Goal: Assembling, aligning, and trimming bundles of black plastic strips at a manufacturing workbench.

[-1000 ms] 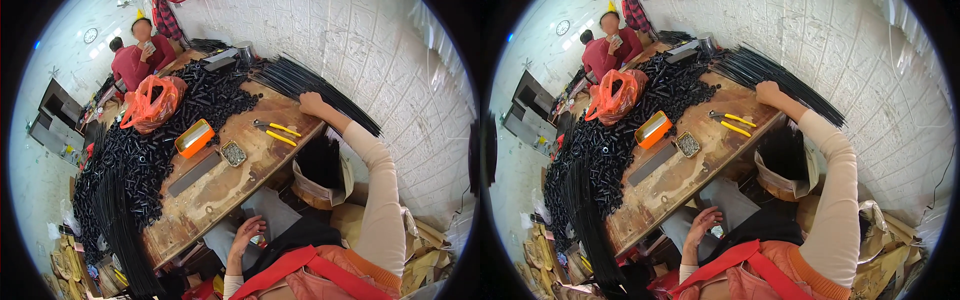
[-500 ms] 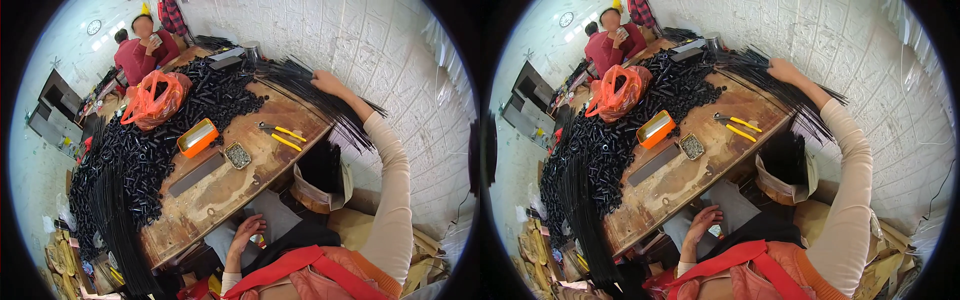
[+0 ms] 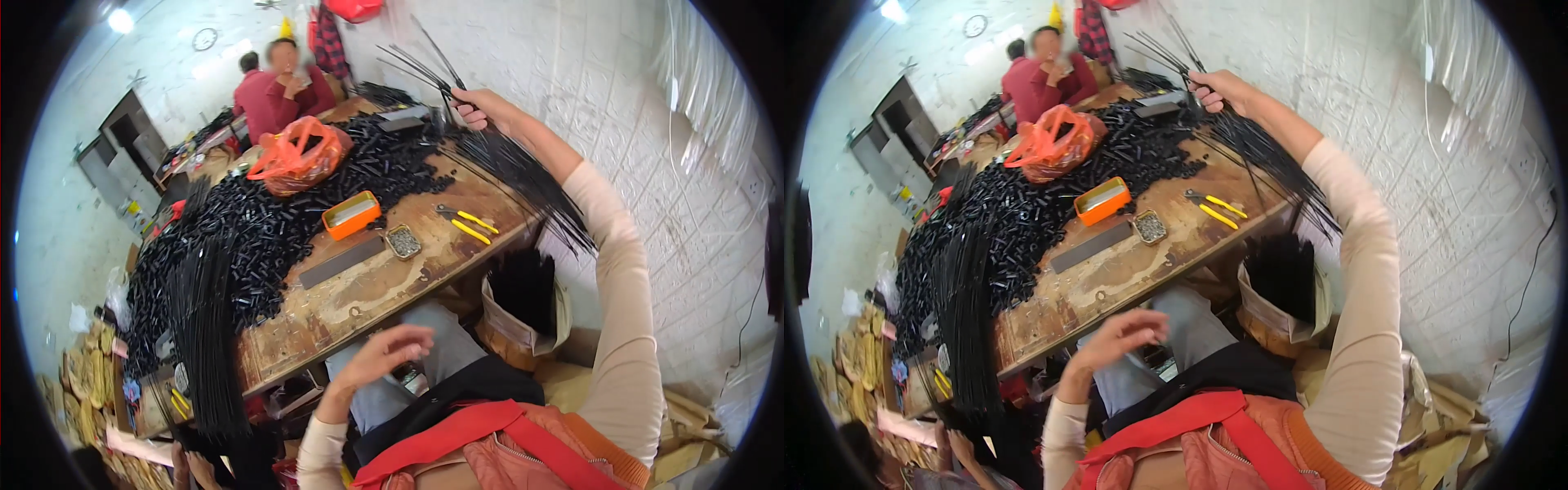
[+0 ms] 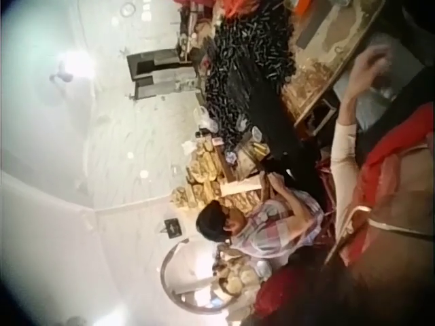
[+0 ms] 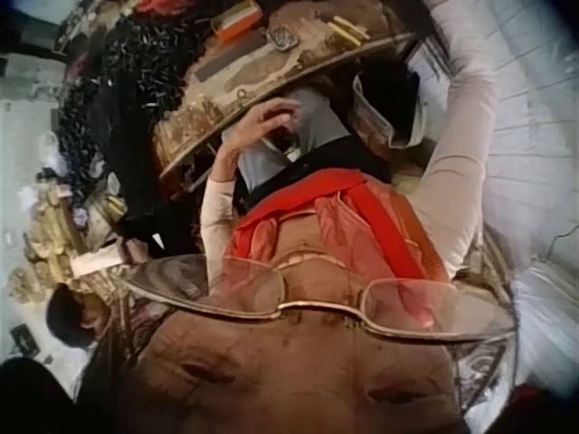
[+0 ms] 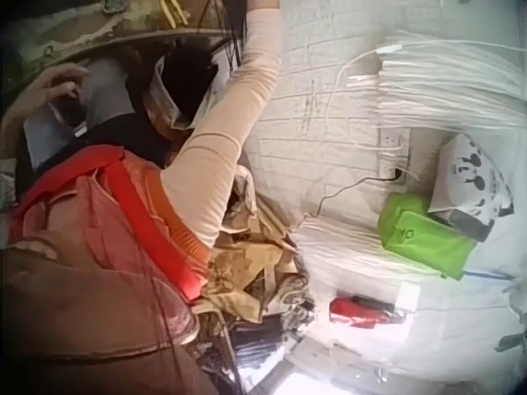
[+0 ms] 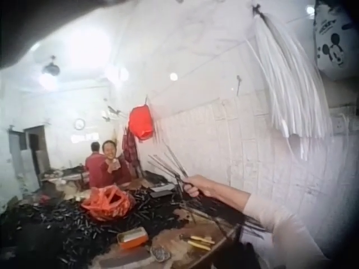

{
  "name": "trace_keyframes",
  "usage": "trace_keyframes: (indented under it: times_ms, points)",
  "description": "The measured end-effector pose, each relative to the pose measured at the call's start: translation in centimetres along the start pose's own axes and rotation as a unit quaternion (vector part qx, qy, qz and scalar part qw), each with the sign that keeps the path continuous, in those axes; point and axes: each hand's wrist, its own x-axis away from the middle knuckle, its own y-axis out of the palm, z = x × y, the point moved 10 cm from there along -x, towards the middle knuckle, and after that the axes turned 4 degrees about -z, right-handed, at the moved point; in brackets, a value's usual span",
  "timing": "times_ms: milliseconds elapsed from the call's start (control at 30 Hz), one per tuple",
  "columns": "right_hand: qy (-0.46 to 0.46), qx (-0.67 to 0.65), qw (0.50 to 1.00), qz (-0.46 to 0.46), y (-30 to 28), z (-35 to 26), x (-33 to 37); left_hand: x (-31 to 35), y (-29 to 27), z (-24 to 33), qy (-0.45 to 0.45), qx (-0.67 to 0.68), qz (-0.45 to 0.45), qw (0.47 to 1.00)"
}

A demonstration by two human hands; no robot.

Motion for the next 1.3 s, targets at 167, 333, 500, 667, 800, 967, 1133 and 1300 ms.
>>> trace_keyframes:
  times_ms: [167, 333, 500, 667, 800, 967, 1133, 1300]
  points:
    - [-0.078, -0.181, 0.979, -0.051, 13.5, -0.3, 2.2, -0.6, -5.7, 14.3, 0.193, -0.067, 0.224, 0.953]
    - [-0.183, -0.184, 0.964, -0.065, 26.7, 0.4, 5.6, -0.2, -3.1, 13.2, 0.102, 0.165, 0.257, 0.947]
    - [-0.100, 0.140, 0.931, -0.322, 31.1, 2.2, 8.7, 11.4, -7.0, 11.7, 0.168, 0.122, 0.402, 0.892]
    - [-0.236, 0.007, 0.950, -0.202, 27.9, -3.0, 1.4, 12.5, -6.1, 11.1, 0.182, 0.137, 0.409, 0.884]
    - [-0.061, -0.159, 0.944, -0.284, 36.3, -2.4, -2.3, 13.4, -5.6, 8.2, 0.185, 0.096, 0.440, 0.873]
    - [-0.052, -0.135, 0.879, -0.454, 42.3, -1.3, 6.4, 12.9, -3.0, 10.0, 0.207, 0.199, 0.329, 0.900]
    - [-0.005, -0.087, 0.920, -0.381, 38.5, 1.6, 10.1, 12.0, -1.7, 11.7, 0.221, 0.237, 0.266, 0.908]
    - [0.001, -0.051, 0.906, -0.419, 37.4, 2.9, 10.3, 10.5, -3.4, 11.3, 0.194, 0.282, 0.251, 0.906]
